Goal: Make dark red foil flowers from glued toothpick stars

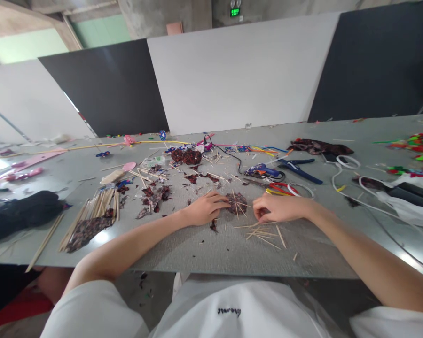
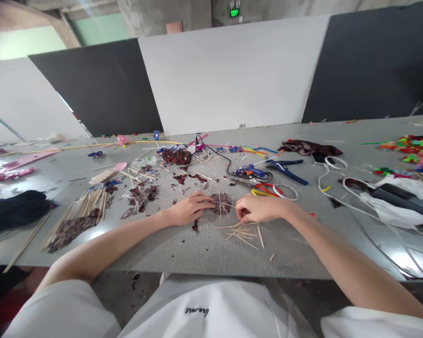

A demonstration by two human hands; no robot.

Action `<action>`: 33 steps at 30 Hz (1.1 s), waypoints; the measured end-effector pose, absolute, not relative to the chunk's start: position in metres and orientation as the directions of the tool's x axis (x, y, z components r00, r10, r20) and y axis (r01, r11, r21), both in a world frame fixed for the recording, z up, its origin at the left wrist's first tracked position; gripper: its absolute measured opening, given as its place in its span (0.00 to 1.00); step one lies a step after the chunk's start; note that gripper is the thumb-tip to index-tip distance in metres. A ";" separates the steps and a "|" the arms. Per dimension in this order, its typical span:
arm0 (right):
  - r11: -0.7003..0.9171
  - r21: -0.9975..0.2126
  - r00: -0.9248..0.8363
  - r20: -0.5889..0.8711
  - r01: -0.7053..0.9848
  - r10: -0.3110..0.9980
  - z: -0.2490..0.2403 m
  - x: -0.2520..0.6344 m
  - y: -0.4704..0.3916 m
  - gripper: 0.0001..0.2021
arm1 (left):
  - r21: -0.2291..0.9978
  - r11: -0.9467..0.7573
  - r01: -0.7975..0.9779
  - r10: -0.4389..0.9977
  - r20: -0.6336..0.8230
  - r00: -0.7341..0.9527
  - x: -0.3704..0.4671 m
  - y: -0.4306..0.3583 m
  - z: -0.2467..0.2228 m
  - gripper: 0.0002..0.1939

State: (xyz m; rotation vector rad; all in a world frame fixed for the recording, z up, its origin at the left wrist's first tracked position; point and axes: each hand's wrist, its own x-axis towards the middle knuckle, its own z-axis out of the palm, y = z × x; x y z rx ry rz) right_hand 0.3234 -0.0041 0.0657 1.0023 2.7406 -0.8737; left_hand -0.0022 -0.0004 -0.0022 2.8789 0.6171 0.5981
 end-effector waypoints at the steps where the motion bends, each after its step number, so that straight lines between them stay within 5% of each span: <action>1: 0.630 -0.475 -0.781 -0.254 0.614 0.570 0.066 0.324 -0.003 0.05 | 0.212 -0.907 0.365 0.419 0.352 0.837 -0.002 0.000 -0.002 0.23; 7: 0.686 -0.473 -0.808 -0.105 0.553 0.579 0.067 0.327 0.004 0.09 | 0.203 -0.906 0.372 0.422 0.345 0.838 -0.002 -0.001 0.000 0.22; 18: 0.594 -0.503 -0.732 -0.121 0.628 0.671 0.070 0.323 0.001 0.13 | 0.193 -0.910 0.368 0.414 0.352 0.839 -0.002 0.001 -0.003 0.23; 24: 0.552 -0.569 -0.639 0.059 0.610 0.767 0.056 0.322 0.013 0.18 | 0.200 -0.907 0.370 0.418 0.352 0.837 -0.002 -0.001 -0.001 0.22; 33: 0.708 -0.308 -0.634 0.314 0.636 0.706 0.032 0.318 0.026 0.14 | 0.198 -0.911 0.363 0.412 0.357 0.839 -0.001 -0.001 -0.001 0.21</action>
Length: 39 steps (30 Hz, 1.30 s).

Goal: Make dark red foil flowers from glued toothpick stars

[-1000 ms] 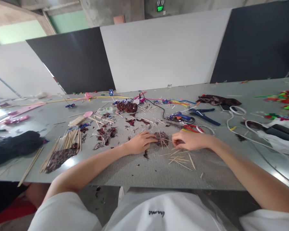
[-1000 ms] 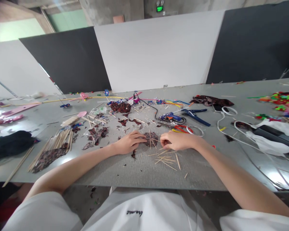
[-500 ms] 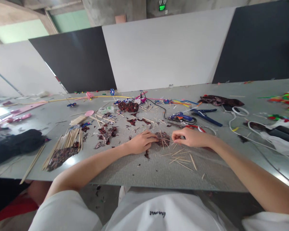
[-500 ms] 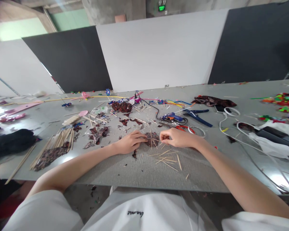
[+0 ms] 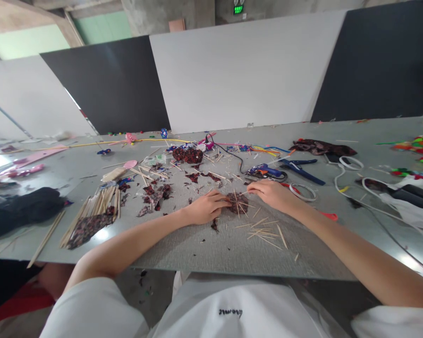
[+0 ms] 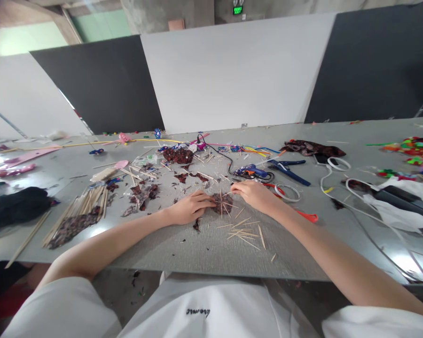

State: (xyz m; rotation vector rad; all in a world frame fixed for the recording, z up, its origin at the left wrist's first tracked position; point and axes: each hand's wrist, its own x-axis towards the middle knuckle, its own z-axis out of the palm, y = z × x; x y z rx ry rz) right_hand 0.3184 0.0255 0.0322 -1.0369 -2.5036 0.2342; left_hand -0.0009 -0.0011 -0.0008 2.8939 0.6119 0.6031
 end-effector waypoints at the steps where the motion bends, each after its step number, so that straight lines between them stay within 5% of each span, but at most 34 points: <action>1: 0.741 -0.288 -0.658 0.342 0.607 0.671 0.030 0.318 0.026 0.14 | 0.199 -0.910 0.365 0.414 0.358 0.837 -0.001 -0.001 -0.001 0.21; 7: 0.834 -0.166 -0.698 0.475 0.526 0.535 0.019 0.311 0.029 0.12 | 0.196 -0.906 0.376 0.423 0.357 0.833 0.000 -0.002 0.000 0.21; 39: 0.828 -0.088 -0.735 0.415 0.554 0.536 0.014 0.306 0.036 0.13 | 0.209 -0.910 0.359 0.413 0.362 0.836 0.000 -0.003 0.002 0.21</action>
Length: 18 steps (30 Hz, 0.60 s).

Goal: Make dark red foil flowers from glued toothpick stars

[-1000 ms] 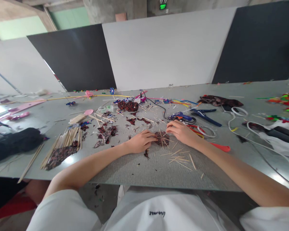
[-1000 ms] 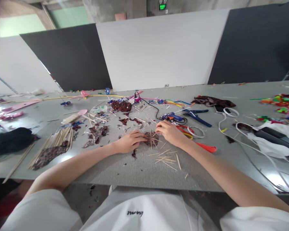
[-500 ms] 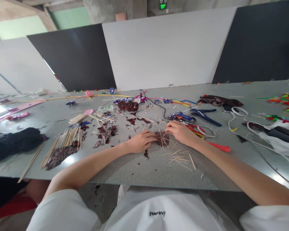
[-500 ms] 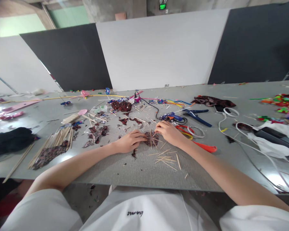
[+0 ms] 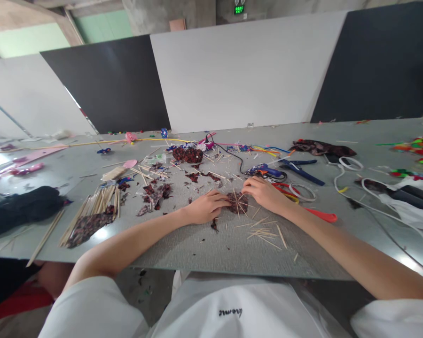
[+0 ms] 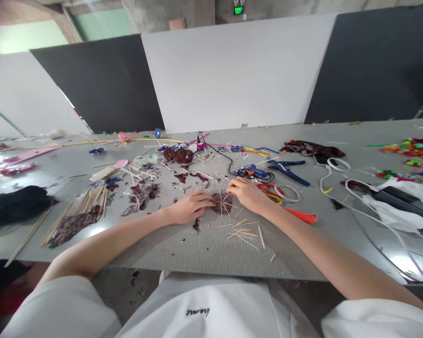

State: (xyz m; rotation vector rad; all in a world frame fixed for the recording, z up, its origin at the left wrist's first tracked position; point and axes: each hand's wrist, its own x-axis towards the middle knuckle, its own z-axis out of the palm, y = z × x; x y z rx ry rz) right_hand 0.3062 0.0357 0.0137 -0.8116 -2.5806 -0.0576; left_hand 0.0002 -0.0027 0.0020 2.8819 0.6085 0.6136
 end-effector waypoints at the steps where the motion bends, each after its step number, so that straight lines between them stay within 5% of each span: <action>1: 0.827 -0.086 -0.735 0.413 0.556 0.537 0.014 0.306 0.036 0.13 | 0.210 -0.910 0.358 0.413 0.361 0.836 0.000 -0.003 0.002 0.21; 18: 0.847 -0.103 -0.759 0.397 0.522 0.516 0.028 0.317 0.026 0.15 | 0.202 -0.904 0.377 0.426 0.353 0.833 0.000 -0.002 0.000 0.21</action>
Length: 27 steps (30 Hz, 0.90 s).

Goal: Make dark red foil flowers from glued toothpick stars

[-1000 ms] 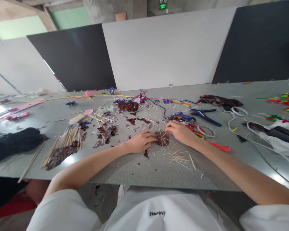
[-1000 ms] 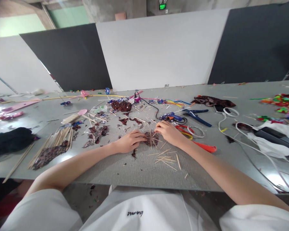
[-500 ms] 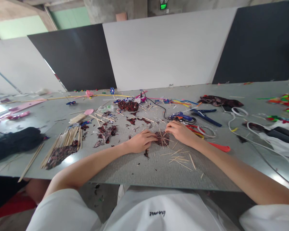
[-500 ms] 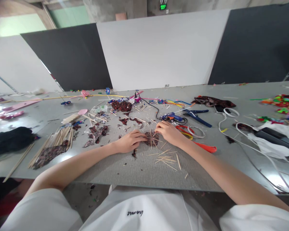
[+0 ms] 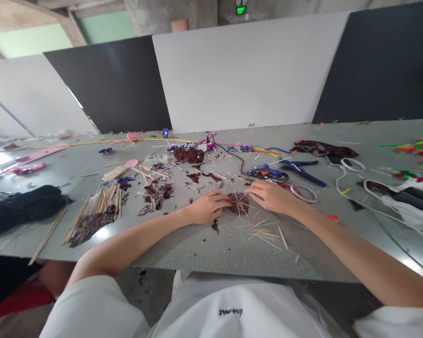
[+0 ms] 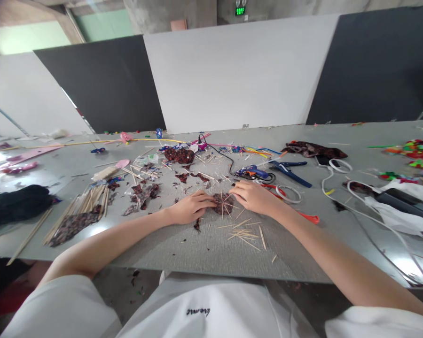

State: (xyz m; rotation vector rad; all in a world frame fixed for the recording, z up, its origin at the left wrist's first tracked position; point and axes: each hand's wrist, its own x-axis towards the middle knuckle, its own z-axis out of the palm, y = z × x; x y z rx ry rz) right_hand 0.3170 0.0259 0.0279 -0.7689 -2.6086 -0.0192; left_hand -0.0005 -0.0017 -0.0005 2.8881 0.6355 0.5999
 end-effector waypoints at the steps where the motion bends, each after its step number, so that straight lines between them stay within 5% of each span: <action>1: 0.853 -0.101 -0.773 0.380 0.512 0.508 0.030 0.318 0.024 0.15 | 0.202 -0.904 0.377 0.427 0.354 0.832 0.000 -0.002 0.000 0.21; 10: 0.869 -0.017 -0.829 0.293 0.494 0.477 0.031 0.320 0.021 0.18 | 0.189 -0.907 0.376 0.420 0.355 0.835 -0.002 -0.002 0.000 0.21; 27: 0.869 -0.067 -0.823 0.293 0.490 0.486 0.022 0.322 0.026 0.18 | 0.199 -0.906 0.374 0.422 0.352 0.836 0.000 -0.001 0.000 0.22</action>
